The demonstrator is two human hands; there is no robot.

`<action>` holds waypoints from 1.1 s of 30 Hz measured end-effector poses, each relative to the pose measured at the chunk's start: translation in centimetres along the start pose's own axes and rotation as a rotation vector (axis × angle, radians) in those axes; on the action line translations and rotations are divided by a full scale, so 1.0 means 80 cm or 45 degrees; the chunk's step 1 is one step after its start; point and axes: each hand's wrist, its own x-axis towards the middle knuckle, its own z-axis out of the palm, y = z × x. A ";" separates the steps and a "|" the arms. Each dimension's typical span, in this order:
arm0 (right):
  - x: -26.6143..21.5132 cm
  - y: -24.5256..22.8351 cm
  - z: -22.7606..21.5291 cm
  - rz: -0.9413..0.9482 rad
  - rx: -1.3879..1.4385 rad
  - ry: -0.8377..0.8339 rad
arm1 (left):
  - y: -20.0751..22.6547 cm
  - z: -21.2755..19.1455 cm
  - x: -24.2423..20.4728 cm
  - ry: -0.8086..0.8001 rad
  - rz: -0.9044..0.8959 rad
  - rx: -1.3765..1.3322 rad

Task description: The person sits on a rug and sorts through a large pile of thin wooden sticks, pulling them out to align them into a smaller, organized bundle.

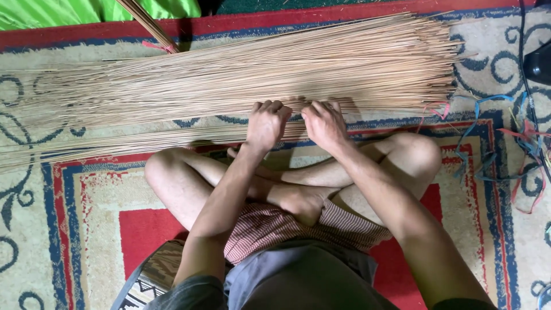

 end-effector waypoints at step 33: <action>-0.026 0.015 -0.003 0.036 0.144 -0.141 | -0.005 -0.013 -0.041 -0.114 -0.139 -0.061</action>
